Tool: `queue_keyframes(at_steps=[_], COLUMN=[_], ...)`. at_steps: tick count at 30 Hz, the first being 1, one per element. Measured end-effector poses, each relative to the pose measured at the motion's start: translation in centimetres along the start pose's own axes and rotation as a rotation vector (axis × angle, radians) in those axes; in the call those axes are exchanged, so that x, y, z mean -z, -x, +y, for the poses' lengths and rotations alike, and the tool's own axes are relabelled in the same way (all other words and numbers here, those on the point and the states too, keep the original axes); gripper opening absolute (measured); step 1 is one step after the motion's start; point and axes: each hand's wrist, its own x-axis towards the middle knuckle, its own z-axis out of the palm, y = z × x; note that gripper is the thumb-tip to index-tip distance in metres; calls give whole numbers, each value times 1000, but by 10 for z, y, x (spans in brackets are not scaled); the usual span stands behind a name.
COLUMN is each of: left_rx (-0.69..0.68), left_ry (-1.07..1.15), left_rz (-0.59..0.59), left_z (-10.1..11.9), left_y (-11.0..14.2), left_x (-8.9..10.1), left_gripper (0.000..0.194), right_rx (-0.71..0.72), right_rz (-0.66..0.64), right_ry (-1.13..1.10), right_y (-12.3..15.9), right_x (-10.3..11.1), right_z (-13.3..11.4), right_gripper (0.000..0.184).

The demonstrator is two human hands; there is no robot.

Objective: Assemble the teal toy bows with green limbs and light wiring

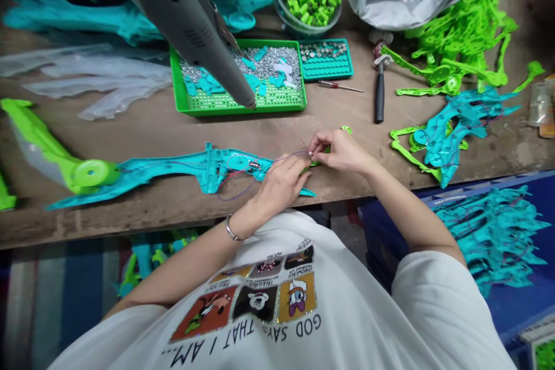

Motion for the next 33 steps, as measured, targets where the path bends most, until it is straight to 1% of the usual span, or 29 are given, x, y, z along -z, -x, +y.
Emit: queue_keyframes(at_steps=[3,7,12,20,22,24,27,30,33], left_rx=[-21,-15,-20,14,-10,-61,-130,-144,-141], left_ry=[24,19,12,-50,-83,-144,-266,-340,-332], left_rz=[16,24,-12,-34,-48,-67,-125,-192,-214], left_z=[-2,-1,0,3,3,2,2,4,5], left_y=[-1,-2,-4,-1,1,2,2,1,0], left_x=[0,3,6,11,10,10,11,13,16], left_gripper=[12,12,12,14,18,28,41,44,48], right_rx=[21,27,24,83,76,50,-3,-34,-55], right_rz=[7,-9,-33,-96,-105,-116,-125,-168,-217], right_ry=[21,81,117,253,271,276,252,202,142], right_y=[-1,-2,-4,-5,-7,-9,-12,-16,-17], right_x=[-3,-4,-2,3,3,4,6,10,14], right_z=[3,2,-3,-6,-6,-6,-6,-5,-4], right_gripper=[10,9,9,14,15,13,9,13,14])
